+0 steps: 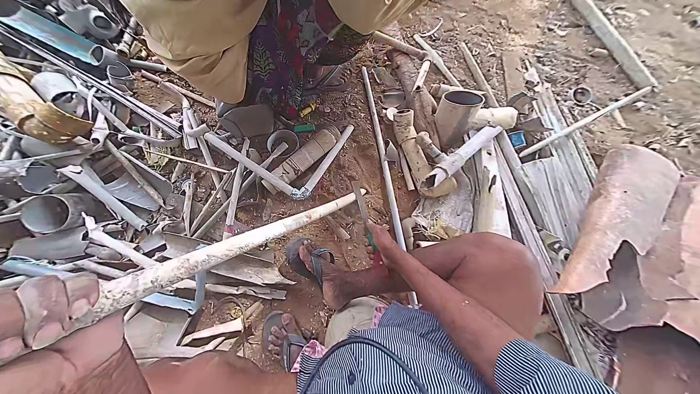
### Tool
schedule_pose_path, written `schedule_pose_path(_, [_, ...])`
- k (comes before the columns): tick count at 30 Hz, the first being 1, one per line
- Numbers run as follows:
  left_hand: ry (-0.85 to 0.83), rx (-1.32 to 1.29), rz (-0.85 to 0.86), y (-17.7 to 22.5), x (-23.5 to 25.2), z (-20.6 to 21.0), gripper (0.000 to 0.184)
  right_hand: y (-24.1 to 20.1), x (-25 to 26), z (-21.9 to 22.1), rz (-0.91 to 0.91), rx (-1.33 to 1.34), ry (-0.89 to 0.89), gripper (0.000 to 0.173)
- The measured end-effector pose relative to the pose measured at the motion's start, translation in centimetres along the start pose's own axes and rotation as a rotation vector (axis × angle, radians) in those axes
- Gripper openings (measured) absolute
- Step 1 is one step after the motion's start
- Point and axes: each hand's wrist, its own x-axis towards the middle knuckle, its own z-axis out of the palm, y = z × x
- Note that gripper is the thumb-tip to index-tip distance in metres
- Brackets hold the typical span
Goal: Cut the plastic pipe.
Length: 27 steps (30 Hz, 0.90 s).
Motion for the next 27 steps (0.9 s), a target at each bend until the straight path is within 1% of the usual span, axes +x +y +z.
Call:
schedule_pose_path(1, [0.067,-0.012,0.096,-0.4,0.2,-1.1,0.047,-0.2,0.2,0.2,0.032,0.028,0.0,0.045])
schedule_pose_path(2, [0.13,0.001,0.153,-0.5,0.3,-1.5,0.047,-0.7,-0.7,1.3,0.021,0.023,-0.059,0.045])
schedule_pose_path(4, [0.224,0.014,0.168,-0.7,-0.2,-1.8,0.046,-1.4,-4.6,4.4,-0.079,-0.09,-0.283,0.045])
schedule_pose_path(5, [0.246,0.008,0.151,-0.8,-0.3,-1.9,0.046,-1.6,-5.8,5.3,-0.143,-0.126,-0.346,0.043])
schedule_pose_path(6, [0.26,0.007,0.147,-0.8,-0.1,-1.8,0.048,-1.9,-5.7,5.4,-0.168,-0.143,-0.36,0.043])
schedule_pose_path(7, [0.253,0.004,0.139,-0.7,0.2,-2.0,0.05,-2.0,-4.5,4.7,-0.146,-0.12,-0.315,0.043])
schedule_pose_path(10, [0.232,-0.003,0.149,-0.8,-0.1,-2.6,0.05,-1.8,0.4,1.0,0.037,0.005,-0.042,0.046])
schedule_pose_path(11, [0.248,0.01,0.159,-0.8,-0.1,-2.5,0.05,-1.7,0.7,0.9,0.04,0.001,-0.033,0.047])
schedule_pose_path(12, [0.291,0.04,0.167,-0.9,-0.1,-2.0,0.051,-1.7,-0.4,2.0,0.006,-0.023,-0.095,0.047])
schedule_pose_path(14, [0.405,0.107,0.163,-1.1,-0.4,-1.5,0.052,-1.5,-5.2,5.8,-0.16,-0.108,-0.345,0.046])
schedule_pose_path(15, [0.428,0.128,0.167,-1.1,-0.2,-1.4,0.053,-1.7,-7.1,7.4,-0.236,-0.14,-0.455,0.044])
schedule_pose_path(16, [0.422,0.142,0.177,-1.1,0.0,-1.4,0.055,-1.9,-7.9,8.2,-0.284,-0.164,-0.505,0.043])
schedule_pose_path(17, [0.403,0.132,0.178,-1.1,0.2,-1.3,0.057,-2.0,-7.6,7.8,-0.296,-0.176,-0.461,0.042])
schedule_pose_path(18, [0.378,0.123,0.176,-1.2,0.4,-1.2,0.059,-2.1,-6.1,6.6,-0.251,-0.16,-0.361,0.044])
schedule_pose_path(20, [0.341,0.079,0.185,-1.2,0.0,-1.3,0.06,-1.9,-1.7,2.8,-0.059,-0.074,-0.123,0.046])
schedule_pose_path(21, [0.348,0.068,0.193,-1.2,-0.1,-1.2,0.06,-1.6,-0.2,1.4,0.006,-0.045,-0.037,0.046])
schedule_pose_path(22, [0.364,0.075,0.204,-1.3,-0.2,-1.1,0.059,-1.5,0.0,1.1,0.017,-0.047,-0.027,0.046])
schedule_pose_path(23, [0.395,0.091,0.212,-1.4,-0.2,-0.8,0.059,-1.6,-1.0,2.2,-0.028,-0.068,-0.088,0.046])
schedule_pose_path(26, [0.543,0.17,0.187,-1.5,-0.3,-1.0,0.055,-1.7,-7.2,8.6,-0.329,-0.201,-0.453,0.042])
schedule_pose_path(27, [0.574,0.198,0.168,-1.4,-0.1,-1.1,0.052,-1.9,-7.9,9.6,-0.389,-0.24,-0.513,0.041])
